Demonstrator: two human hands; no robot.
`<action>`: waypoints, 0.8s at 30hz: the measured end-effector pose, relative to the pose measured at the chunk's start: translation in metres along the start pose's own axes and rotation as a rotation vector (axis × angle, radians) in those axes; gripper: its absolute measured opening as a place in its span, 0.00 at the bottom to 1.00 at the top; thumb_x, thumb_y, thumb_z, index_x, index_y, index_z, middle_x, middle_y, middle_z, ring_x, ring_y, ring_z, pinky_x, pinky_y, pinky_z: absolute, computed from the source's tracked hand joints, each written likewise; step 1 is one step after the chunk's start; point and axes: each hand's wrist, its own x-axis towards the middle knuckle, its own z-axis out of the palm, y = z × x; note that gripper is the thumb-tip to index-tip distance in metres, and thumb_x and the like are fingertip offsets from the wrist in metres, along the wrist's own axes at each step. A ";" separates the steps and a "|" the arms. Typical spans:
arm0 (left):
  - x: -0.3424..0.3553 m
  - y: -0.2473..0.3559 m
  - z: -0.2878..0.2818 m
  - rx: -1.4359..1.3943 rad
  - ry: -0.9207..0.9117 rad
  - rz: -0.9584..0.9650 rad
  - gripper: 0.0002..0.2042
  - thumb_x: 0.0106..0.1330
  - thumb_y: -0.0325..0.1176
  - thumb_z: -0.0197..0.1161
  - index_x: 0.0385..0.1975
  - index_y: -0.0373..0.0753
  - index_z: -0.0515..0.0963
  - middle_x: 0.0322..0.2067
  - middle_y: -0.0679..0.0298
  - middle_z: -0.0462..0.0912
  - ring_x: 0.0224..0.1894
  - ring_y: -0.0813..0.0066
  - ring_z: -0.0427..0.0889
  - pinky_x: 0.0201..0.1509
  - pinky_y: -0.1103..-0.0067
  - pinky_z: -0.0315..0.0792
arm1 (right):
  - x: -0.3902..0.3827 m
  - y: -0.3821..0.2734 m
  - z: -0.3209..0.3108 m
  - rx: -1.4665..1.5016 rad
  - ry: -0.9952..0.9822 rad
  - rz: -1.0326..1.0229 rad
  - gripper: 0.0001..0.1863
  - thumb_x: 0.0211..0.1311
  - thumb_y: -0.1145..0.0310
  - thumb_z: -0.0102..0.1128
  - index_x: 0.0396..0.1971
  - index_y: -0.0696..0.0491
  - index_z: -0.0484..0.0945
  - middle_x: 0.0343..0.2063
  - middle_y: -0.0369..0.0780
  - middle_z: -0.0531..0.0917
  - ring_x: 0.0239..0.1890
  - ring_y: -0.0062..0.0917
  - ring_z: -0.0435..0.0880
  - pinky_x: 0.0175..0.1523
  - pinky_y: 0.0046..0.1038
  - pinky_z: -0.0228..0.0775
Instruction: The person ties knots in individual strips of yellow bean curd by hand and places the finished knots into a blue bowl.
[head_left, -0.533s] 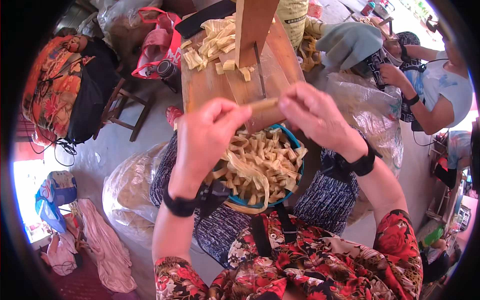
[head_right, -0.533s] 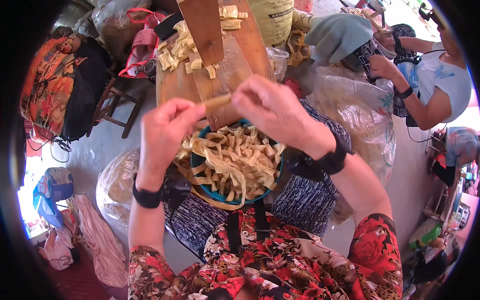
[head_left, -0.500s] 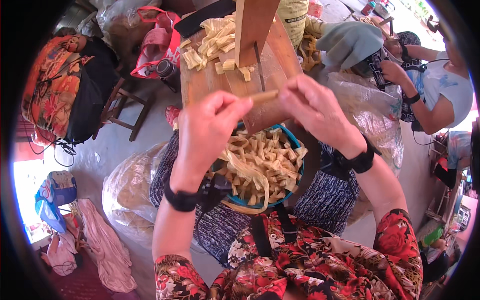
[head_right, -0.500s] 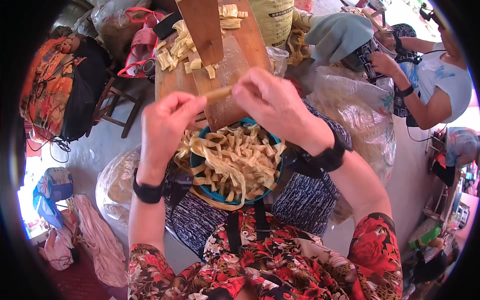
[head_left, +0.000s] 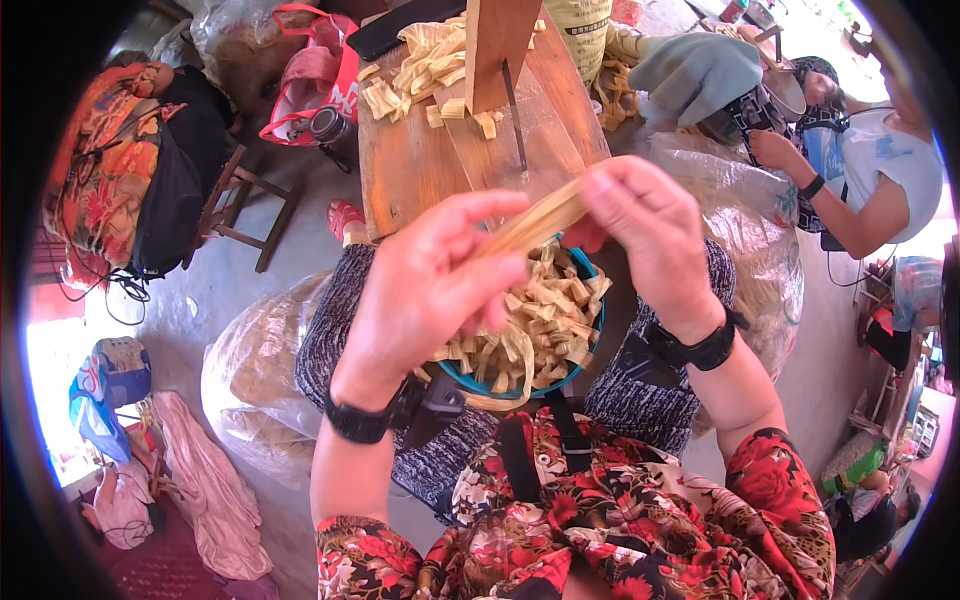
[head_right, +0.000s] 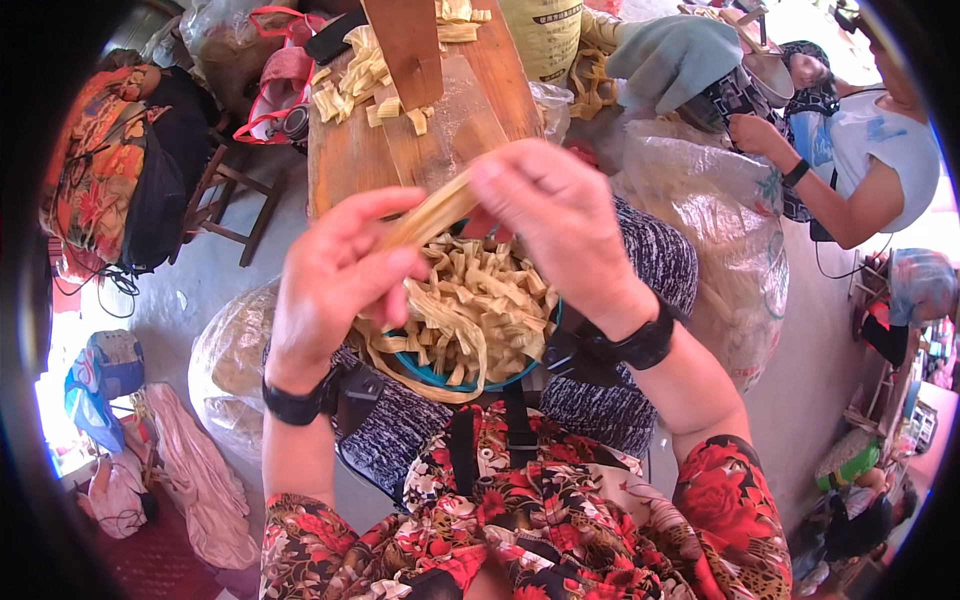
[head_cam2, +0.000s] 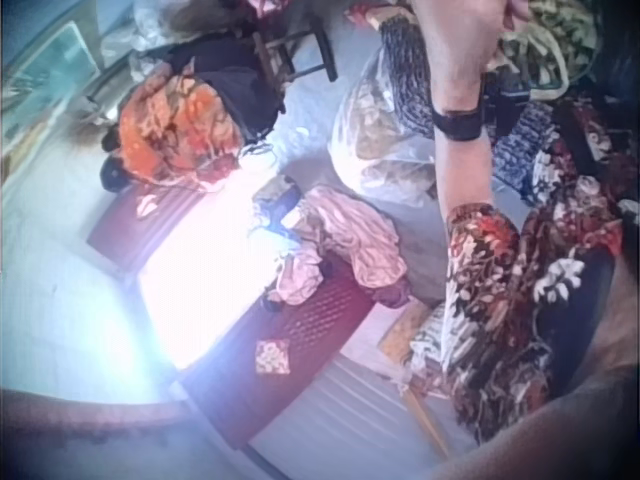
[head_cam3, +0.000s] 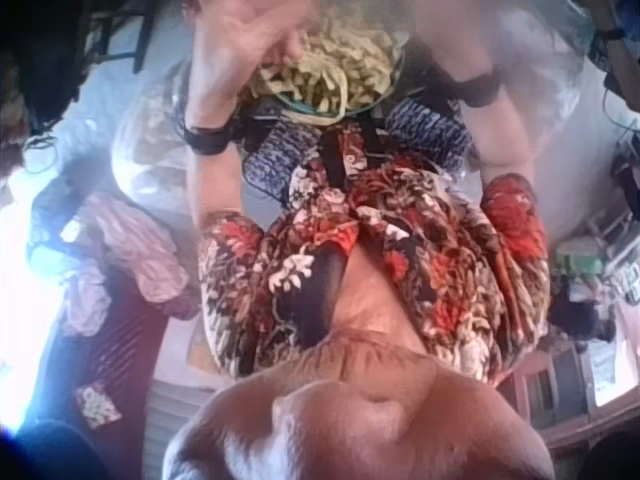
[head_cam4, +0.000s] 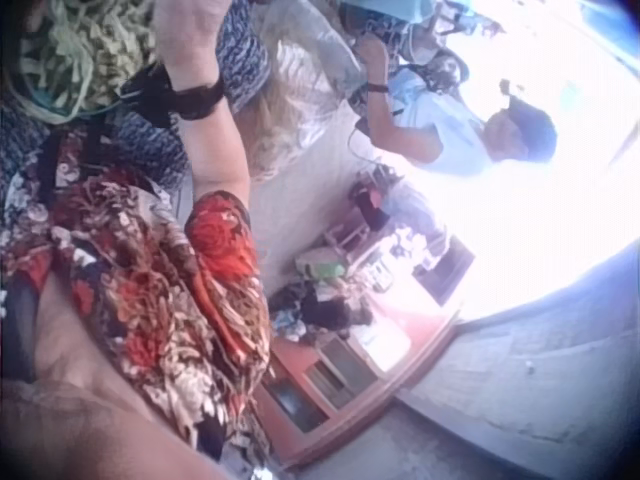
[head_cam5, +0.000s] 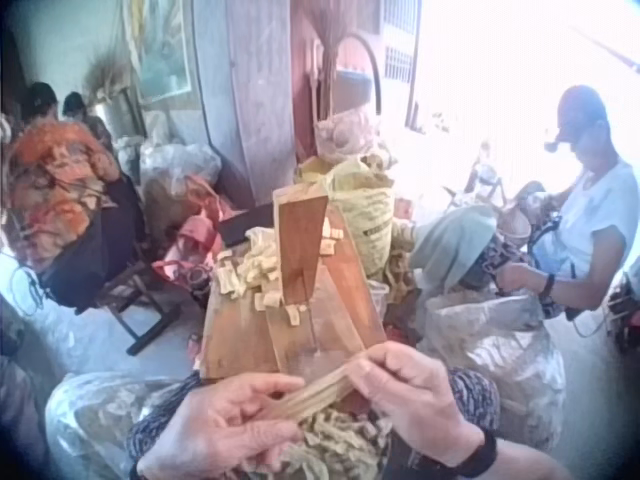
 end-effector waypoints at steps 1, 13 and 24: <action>-0.011 -0.006 -0.010 -0.003 -0.075 0.048 0.11 0.61 0.33 0.57 0.41 0.35 0.74 0.26 0.67 0.78 0.18 0.88 0.73 0.20 0.91 0.64 | 0.000 0.004 -0.007 0.198 0.050 0.066 0.12 0.64 0.65 0.48 0.31 0.58 0.74 0.26 0.37 0.80 0.25 0.16 0.79 0.31 0.15 0.70; -0.029 -0.022 0.000 0.243 -0.037 0.023 0.11 0.54 0.24 0.57 0.38 0.31 0.73 0.36 0.62 0.77 0.39 0.78 0.75 0.46 0.82 0.68 | -0.058 0.006 0.021 -0.058 -0.131 -0.021 0.08 0.62 0.69 0.50 0.29 0.58 0.71 0.21 0.36 0.79 0.24 0.16 0.80 0.28 0.18 0.71; -0.031 -0.031 0.018 -0.015 0.170 0.088 0.04 0.54 0.19 0.57 0.28 0.33 0.76 0.24 0.66 0.78 0.28 0.83 0.77 0.30 0.86 0.73 | -0.061 0.013 0.030 -0.035 -0.078 -0.035 0.16 0.56 0.70 0.59 0.43 0.55 0.68 0.30 0.33 0.75 0.19 0.06 0.65 0.21 0.11 0.56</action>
